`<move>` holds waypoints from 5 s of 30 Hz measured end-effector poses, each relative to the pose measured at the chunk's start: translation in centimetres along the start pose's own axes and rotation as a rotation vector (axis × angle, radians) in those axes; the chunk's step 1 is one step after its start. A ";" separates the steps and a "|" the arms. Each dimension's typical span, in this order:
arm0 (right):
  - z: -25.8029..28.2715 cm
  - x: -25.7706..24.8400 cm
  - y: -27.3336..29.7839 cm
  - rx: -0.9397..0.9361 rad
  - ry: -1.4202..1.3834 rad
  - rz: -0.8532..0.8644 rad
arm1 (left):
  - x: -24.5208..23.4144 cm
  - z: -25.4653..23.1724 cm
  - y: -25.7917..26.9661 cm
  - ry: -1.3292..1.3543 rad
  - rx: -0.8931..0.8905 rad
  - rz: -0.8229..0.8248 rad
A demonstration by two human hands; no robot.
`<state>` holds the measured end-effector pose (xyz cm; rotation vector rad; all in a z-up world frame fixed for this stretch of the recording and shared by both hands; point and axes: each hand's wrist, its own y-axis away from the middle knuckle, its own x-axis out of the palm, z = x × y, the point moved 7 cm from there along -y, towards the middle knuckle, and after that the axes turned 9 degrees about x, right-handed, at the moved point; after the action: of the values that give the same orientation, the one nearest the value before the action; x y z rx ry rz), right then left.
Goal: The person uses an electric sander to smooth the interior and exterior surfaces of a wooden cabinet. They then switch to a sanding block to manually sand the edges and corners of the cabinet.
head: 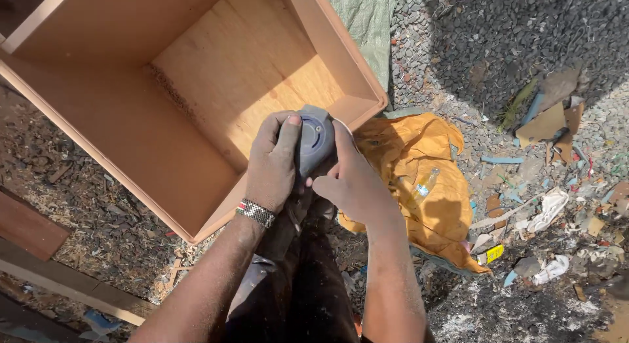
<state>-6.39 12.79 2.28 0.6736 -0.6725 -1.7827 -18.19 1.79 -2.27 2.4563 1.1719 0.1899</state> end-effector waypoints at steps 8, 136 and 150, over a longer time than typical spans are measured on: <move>0.2 4.5 -14.8 0.191 0.594 -0.260 | -5.9 7.5 -10.4 0.313 -0.527 -0.051; -0.2 20.2 -10.4 0.063 0.501 0.060 | -18.5 9.2 0.0 0.168 -0.352 0.087; -10.0 19.7 -1.5 -0.587 0.684 -0.128 | -5.2 13.0 21.0 -0.397 0.468 0.156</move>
<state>-5.56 -6.83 -8.03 0.8499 0.3512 -1.5981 -2.74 -17.92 -4.99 2.8000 0.9254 -0.5672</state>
